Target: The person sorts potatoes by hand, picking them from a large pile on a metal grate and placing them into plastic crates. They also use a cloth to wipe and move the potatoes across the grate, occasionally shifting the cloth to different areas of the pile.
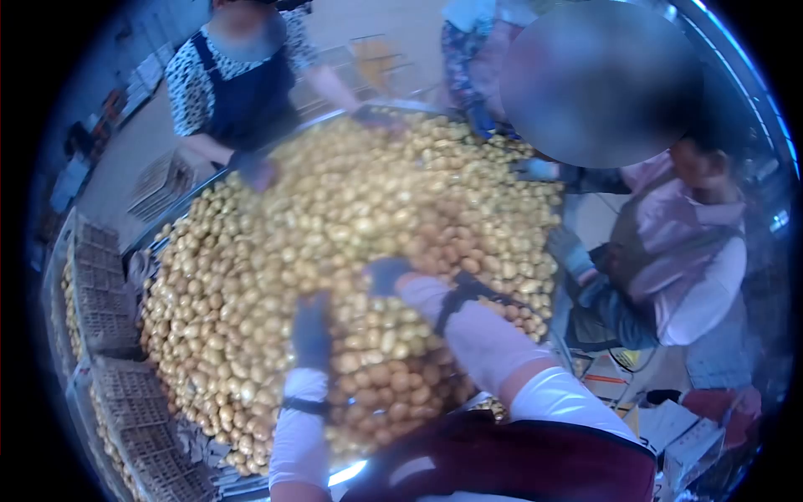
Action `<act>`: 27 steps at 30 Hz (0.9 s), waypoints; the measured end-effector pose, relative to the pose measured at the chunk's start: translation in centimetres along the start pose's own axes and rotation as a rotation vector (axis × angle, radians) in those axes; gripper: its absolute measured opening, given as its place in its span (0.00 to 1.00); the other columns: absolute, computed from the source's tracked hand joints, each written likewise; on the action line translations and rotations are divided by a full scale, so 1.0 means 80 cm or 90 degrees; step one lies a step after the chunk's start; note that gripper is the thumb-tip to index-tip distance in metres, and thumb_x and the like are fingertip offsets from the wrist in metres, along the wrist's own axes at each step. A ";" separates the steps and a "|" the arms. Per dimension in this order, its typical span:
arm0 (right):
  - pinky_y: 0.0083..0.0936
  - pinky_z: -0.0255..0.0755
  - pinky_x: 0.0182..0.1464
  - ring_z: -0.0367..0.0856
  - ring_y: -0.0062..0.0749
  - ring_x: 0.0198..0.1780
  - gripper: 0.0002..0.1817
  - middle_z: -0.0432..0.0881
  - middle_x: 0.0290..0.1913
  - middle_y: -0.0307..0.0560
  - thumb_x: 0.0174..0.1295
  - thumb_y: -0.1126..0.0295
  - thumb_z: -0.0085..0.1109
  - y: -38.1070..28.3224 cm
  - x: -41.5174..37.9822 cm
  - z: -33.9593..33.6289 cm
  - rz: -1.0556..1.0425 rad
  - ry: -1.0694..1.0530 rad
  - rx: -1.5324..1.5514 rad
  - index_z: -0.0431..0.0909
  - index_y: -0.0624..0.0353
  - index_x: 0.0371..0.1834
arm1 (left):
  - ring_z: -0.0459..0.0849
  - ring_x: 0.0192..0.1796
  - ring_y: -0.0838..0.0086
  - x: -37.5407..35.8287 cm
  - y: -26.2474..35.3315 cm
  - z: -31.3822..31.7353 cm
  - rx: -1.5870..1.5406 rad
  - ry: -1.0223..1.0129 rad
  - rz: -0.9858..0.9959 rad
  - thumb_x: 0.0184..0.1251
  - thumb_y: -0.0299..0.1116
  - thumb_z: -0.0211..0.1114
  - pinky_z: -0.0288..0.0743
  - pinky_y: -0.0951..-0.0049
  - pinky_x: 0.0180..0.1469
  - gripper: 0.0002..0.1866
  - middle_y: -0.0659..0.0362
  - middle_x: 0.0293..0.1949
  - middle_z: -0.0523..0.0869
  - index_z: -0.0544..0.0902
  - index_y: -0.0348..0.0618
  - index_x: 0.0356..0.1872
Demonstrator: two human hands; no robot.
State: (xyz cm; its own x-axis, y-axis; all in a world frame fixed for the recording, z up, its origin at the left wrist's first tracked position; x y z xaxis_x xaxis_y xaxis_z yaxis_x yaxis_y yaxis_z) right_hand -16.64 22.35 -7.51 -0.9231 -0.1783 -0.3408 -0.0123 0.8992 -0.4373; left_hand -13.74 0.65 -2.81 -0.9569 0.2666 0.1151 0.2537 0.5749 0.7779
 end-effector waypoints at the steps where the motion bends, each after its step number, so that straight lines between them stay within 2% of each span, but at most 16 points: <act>1: 0.46 0.79 0.56 0.85 0.48 0.54 0.25 0.87 0.53 0.50 0.53 0.53 0.69 0.000 -0.004 0.000 0.028 0.018 -0.007 0.84 0.47 0.55 | 0.85 0.41 0.57 -0.004 0.009 0.000 0.148 0.013 0.070 0.76 0.40 0.57 0.80 0.63 0.41 0.15 0.50 0.41 0.82 0.76 0.49 0.58; 3: 0.45 0.79 0.55 0.85 0.49 0.54 0.26 0.87 0.52 0.50 0.52 0.51 0.70 -0.006 -0.008 -0.004 0.068 0.058 -0.020 0.84 0.46 0.54 | 0.84 0.49 0.48 -0.007 0.011 0.007 0.398 0.020 0.168 0.74 0.32 0.57 0.79 0.60 0.49 0.21 0.46 0.53 0.81 0.73 0.44 0.66; 6: 0.45 0.79 0.54 0.85 0.49 0.53 0.27 0.87 0.52 0.50 0.50 0.50 0.72 -0.017 -0.015 -0.003 0.053 0.053 0.007 0.84 0.46 0.54 | 0.84 0.51 0.55 -0.004 0.005 0.003 0.282 -0.027 0.139 0.68 0.24 0.58 0.81 0.62 0.45 0.25 0.50 0.61 0.78 0.73 0.44 0.67; 9: 0.46 0.79 0.53 0.85 0.48 0.51 0.27 0.87 0.51 0.49 0.48 0.51 0.73 -0.007 -0.023 0.004 -0.060 0.145 0.071 0.85 0.45 0.53 | 0.83 0.54 0.60 0.000 -0.042 0.006 -0.209 -0.045 -0.095 0.64 0.21 0.60 0.82 0.65 0.45 0.28 0.53 0.62 0.79 0.74 0.45 0.67; 10: 0.39 0.79 0.49 0.87 0.41 0.46 0.29 0.89 0.47 0.49 0.54 0.50 0.73 -0.018 -0.039 -0.012 -0.144 0.178 0.185 0.83 0.56 0.54 | 0.82 0.57 0.60 -0.001 -0.039 0.003 -0.176 -0.029 -0.042 0.63 0.23 0.62 0.82 0.65 0.47 0.28 0.53 0.62 0.79 0.73 0.45 0.67; 12: 0.21 0.76 0.39 0.81 0.19 0.36 0.23 0.86 0.40 0.36 0.57 0.56 0.75 -0.014 -0.074 0.006 -0.052 0.052 0.671 0.84 0.56 0.52 | 0.80 0.62 0.59 -0.006 -0.039 -0.005 -0.021 0.007 0.086 0.61 0.26 0.66 0.82 0.65 0.52 0.30 0.53 0.63 0.79 0.73 0.46 0.68; 13: 0.23 0.77 0.40 0.81 0.20 0.37 0.25 0.86 0.42 0.36 0.59 0.57 0.74 -0.019 -0.080 0.011 -0.076 0.051 0.789 0.82 0.56 0.56 | 0.80 0.63 0.57 -0.012 -0.033 -0.007 0.173 0.059 0.237 0.61 0.28 0.68 0.81 0.63 0.55 0.31 0.51 0.62 0.80 0.73 0.45 0.67; 14: 0.23 0.77 0.40 0.81 0.21 0.41 0.23 0.85 0.45 0.38 0.65 0.60 0.68 -0.038 -0.114 -0.003 -0.047 0.033 1.012 0.79 0.57 0.61 | 0.79 0.63 0.56 -0.010 -0.031 -0.013 0.132 0.044 0.170 0.60 0.29 0.69 0.79 0.62 0.58 0.31 0.50 0.61 0.80 0.73 0.45 0.67; 15: 0.32 0.80 0.55 0.82 0.34 0.58 0.25 0.79 0.62 0.48 0.69 0.62 0.62 -0.045 -0.149 -0.009 -0.216 0.051 1.069 0.72 0.59 0.66 | 0.79 0.64 0.54 -0.010 -0.018 -0.017 0.088 0.025 0.106 0.59 0.30 0.70 0.77 0.61 0.62 0.32 0.49 0.61 0.80 0.73 0.44 0.67; 17: 0.35 0.80 0.58 0.80 0.39 0.62 0.26 0.76 0.66 0.50 0.71 0.61 0.59 -0.045 -0.174 0.005 -0.233 0.111 0.996 0.69 0.58 0.70 | 0.81 0.61 0.55 -0.006 0.007 -0.031 0.011 0.025 0.068 0.59 0.30 0.71 0.76 0.60 0.62 0.33 0.49 0.62 0.79 0.72 0.44 0.67; 20: 0.33 0.79 0.53 0.83 0.35 0.51 0.24 0.82 0.59 0.45 0.72 0.61 0.56 -0.055 -0.208 0.039 -0.098 0.041 1.454 0.71 0.54 0.69 | 0.82 0.59 0.61 -0.024 0.035 -0.035 -0.321 0.036 -0.014 0.66 0.28 0.68 0.80 0.64 0.56 0.32 0.52 0.60 0.78 0.67 0.47 0.71; 22: 0.39 0.77 0.59 0.81 0.39 0.55 0.25 0.80 0.63 0.47 0.72 0.57 0.54 -0.079 -0.248 0.032 -0.073 0.084 1.544 0.71 0.54 0.70 | 0.82 0.58 0.65 -0.052 0.023 -0.006 -0.624 -0.011 -0.181 0.70 0.27 0.66 0.81 0.67 0.54 0.32 0.54 0.59 0.78 0.64 0.48 0.72; 23: 0.42 0.76 0.63 0.80 0.41 0.56 0.26 0.79 0.64 0.48 0.72 0.56 0.53 -0.088 -0.265 0.034 -0.060 0.103 1.588 0.70 0.54 0.70 | 0.83 0.55 0.69 -0.057 0.054 -0.004 -0.692 -0.069 -0.043 0.74 0.27 0.61 0.81 0.70 0.52 0.30 0.55 0.56 0.78 0.62 0.48 0.73; 25: 0.51 0.67 0.71 0.74 0.47 0.64 0.30 0.71 0.71 0.51 0.72 0.50 0.50 -0.091 -0.279 0.054 -0.143 0.079 1.633 0.68 0.52 0.73 | 0.83 0.54 0.69 -0.099 0.095 0.023 -0.928 -0.067 -0.237 0.77 0.29 0.59 0.82 0.70 0.51 0.27 0.55 0.56 0.78 0.62 0.48 0.73; 26: 0.53 0.63 0.73 0.70 0.49 0.69 0.31 0.70 0.73 0.52 0.72 0.47 0.49 -0.091 -0.284 0.064 -0.155 0.096 1.642 0.67 0.52 0.74 | 0.78 0.59 0.71 -0.112 0.116 0.036 -0.828 -0.134 -0.176 0.81 0.43 0.53 0.78 0.68 0.59 0.29 0.57 0.59 0.75 0.59 0.45 0.75; 27: 0.55 0.60 0.74 0.66 0.52 0.74 0.33 0.68 0.74 0.53 0.72 0.45 0.49 -0.091 -0.291 0.071 -0.168 0.115 1.651 0.66 0.52 0.75 | 0.78 0.60 0.66 -0.132 0.147 0.038 -0.775 -0.149 -0.126 0.77 0.38 0.57 0.78 0.63 0.59 0.27 0.55 0.58 0.76 0.62 0.46 0.73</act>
State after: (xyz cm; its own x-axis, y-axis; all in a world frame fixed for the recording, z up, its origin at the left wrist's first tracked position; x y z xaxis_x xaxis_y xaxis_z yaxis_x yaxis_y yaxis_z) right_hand 7.15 17.66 -1.10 -0.9834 -0.0158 -0.1809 0.0330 -0.9952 -0.0924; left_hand -0.24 6.96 3.26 -0.8844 0.4593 -0.0836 -0.3049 -0.4328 0.8484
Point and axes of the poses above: each hand's wrist, its own x-axis towards the middle knuckle, its own z-axis out of the palm, y = z × x, the point moved 8 cm from there along x, towards the middle knuckle
